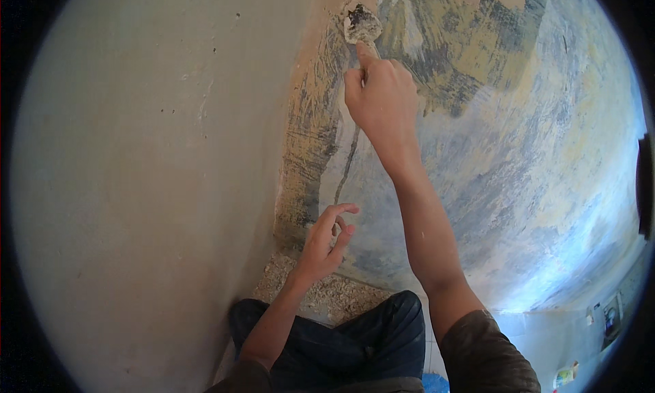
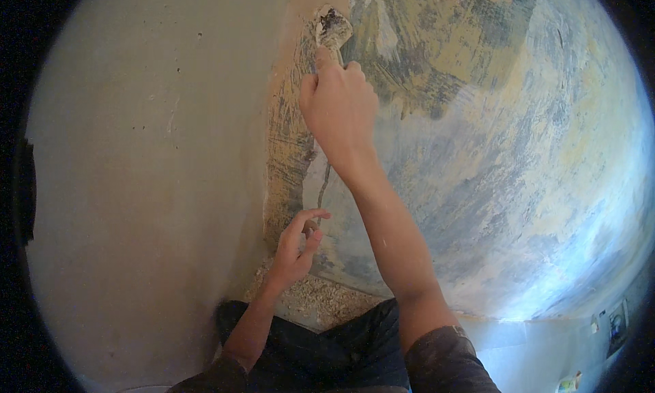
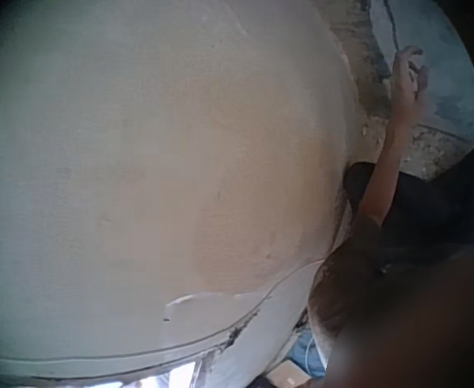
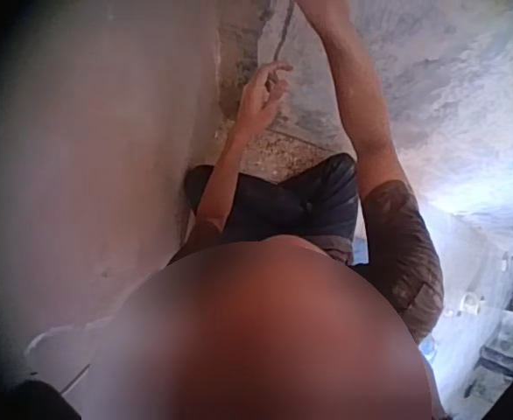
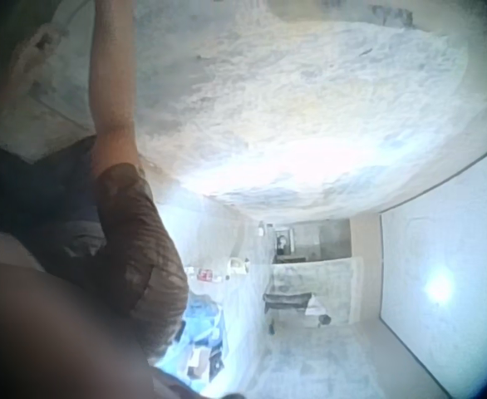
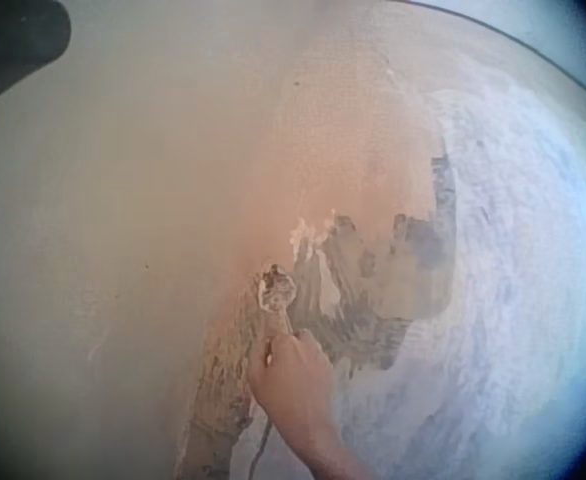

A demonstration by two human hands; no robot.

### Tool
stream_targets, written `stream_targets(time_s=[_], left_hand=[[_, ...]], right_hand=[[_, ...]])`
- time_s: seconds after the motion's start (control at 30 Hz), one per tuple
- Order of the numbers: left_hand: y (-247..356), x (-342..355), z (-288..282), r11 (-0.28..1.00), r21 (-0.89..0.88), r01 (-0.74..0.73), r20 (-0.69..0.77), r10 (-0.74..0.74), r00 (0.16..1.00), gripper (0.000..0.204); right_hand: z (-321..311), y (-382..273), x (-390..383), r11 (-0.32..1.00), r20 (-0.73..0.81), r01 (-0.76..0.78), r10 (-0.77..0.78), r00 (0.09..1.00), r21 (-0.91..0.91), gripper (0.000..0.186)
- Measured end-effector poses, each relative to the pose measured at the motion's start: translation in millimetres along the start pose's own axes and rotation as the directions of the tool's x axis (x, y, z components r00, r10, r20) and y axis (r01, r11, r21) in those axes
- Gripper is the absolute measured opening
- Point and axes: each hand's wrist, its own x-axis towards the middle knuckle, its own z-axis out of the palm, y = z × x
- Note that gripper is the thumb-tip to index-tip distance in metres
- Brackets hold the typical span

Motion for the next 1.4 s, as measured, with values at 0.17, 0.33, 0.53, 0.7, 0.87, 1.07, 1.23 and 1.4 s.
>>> stream_targets(time_s=[0.17, 0.33, 0.53, 0.7, 0.87, 1.07, 1.23, 1.4], left_hand=[[4.1, -0.3, -5.0, 0.996, 0.004, 0.088, 0.025, -0.088, 0.996, 0.032], [-1.7, 0.2, -1.7, 1.000, 0.014, 0.013, 0.005, -0.013, 1.000, 0.031], [-8.2, -3.7, 0.2, 0.999, 0.021, 0.032, -0.002, -0.032, 0.999, 0.031], [-5.2, -1.3, -1.6, 1.000, 0.007, 0.020, 0.004, -0.020, 1.000, 0.032], [-7.5, -2.1, -0.8, 0.999, 0.017, 0.044, -0.003, -0.044, 0.999, 0.031], [-8.5, -1.4, 4.7, 0.999, 0.015, 0.045, 0.018, -0.045, 0.999, 0.032], [-9.6, -1.8, 7.4, 0.997, 0.039, 0.065, 0.027, -0.066, 0.997, 0.033], [-8.5, -6.5, 7.3, 0.998, 0.045, 0.037, 0.027, -0.039, 0.999, 0.034]], right_hand=[[3.8, -12.8, 1.1, 1.000, -0.040, -0.002, 0.001, 0.999, -0.011, 0.044], [17.1, -3.6, 18.0, 0.999, -0.101, 0.047, -0.047, 0.994, -0.005, 0.044], [11.3, -3.8, -1.6, 0.993, -0.172, 0.110, -0.101, 0.980, 0.044, 0.044], [-25.0, 22.3, -43.6, 1.000, -0.151, 0.007, -0.003, 0.989, 0.025, 0.047], [-40.5, 20.4, -59.4, 0.987, -0.093, -0.137, 0.144, 0.985, 0.086, 0.043], [-29.9, 21.5, -54.4, 0.996, -0.072, -0.081, 0.083, 0.994, 0.040, 0.042], [-21.3, 11.0, -33.8, 0.998, -0.100, -0.049, 0.052, 0.994, 0.028, 0.040], [-21.5, 5.7, -42.7, 0.998, -0.103, -0.054, 0.055, 0.993, 0.012, 0.040]])
